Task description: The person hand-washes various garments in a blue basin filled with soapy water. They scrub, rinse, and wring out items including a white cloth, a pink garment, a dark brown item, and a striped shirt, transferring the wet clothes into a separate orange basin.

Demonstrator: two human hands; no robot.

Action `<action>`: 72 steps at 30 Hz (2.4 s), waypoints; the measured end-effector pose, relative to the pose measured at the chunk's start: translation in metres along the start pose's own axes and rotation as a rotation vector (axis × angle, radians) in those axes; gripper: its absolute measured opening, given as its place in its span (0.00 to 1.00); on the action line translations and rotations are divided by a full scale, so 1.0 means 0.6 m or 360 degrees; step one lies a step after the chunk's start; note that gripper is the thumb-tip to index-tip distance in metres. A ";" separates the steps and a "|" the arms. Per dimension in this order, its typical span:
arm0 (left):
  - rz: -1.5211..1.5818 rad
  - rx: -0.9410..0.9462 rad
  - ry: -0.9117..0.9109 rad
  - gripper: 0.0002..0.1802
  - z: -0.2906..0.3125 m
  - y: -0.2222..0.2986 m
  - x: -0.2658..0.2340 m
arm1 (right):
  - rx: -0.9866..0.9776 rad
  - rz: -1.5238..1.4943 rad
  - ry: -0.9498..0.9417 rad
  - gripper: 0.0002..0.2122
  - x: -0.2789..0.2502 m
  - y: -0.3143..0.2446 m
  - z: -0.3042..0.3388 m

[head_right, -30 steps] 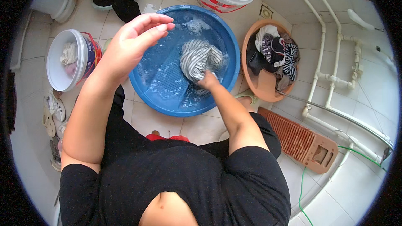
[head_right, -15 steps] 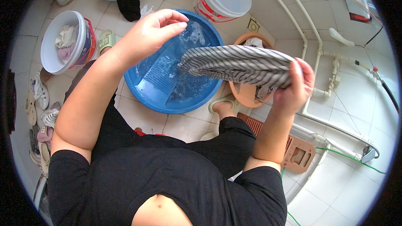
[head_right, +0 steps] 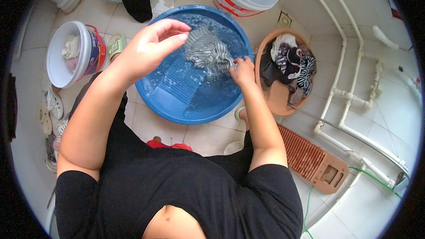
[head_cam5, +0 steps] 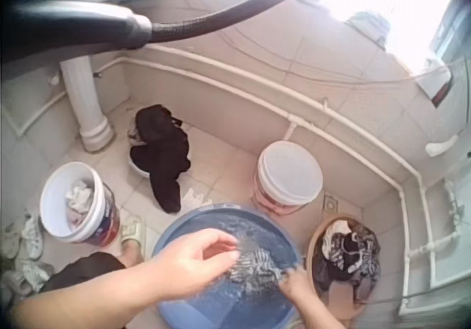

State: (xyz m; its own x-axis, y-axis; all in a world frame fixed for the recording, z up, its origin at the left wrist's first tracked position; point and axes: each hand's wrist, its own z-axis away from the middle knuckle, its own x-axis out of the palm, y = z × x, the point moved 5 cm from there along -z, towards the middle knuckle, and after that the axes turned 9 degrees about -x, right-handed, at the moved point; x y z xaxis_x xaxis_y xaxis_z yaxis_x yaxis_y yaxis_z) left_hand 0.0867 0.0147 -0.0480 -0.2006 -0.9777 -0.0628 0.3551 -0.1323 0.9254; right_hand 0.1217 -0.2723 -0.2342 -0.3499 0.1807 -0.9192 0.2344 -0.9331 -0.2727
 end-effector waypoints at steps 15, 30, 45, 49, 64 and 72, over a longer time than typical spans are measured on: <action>-0.1882 -0.0280 0.0210 0.33 -0.300 -0.360 0.172 | -0.0627 -0.0096 -0.0330 0.28 0.201 0.018 -0.062; -0.0658 -0.0720 -0.0104 0.33 -0.402 -0.549 0.053 | 0.0635 -0.0811 -0.0057 0.32 0.196 0.051 -0.150; 0.1282 -0.1836 -0.0685 0.22 -0.237 -0.453 0.095 | -0.0539 -0.2393 -0.0607 0.15 0.121 -0.199 -0.020; -0.0825 -0.0698 -0.0539 0.25 -0.225 -0.456 0.070 | 0.0281 -0.1175 0.0308 0.15 0.179 -0.092 0.006; -0.0873 0.0282 -0.0567 0.12 -0.112 -0.391 0.113 | -0.0279 -0.0780 0.0237 0.19 0.175 -0.180 0.100; -0.1523 0.0752 -0.0307 0.10 -0.123 -0.477 0.130 | -0.0858 -0.0513 0.0357 0.17 0.259 -0.164 0.053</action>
State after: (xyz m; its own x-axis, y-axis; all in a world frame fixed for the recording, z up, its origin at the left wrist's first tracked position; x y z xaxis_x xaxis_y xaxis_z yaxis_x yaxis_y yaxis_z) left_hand 0.0371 -0.0357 -0.3454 -0.3622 -0.4548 -0.8136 -0.4040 -0.7100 0.5767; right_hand 0.0155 -0.1620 -0.3410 -0.2949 0.5391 -0.7889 0.5907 -0.5461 -0.5940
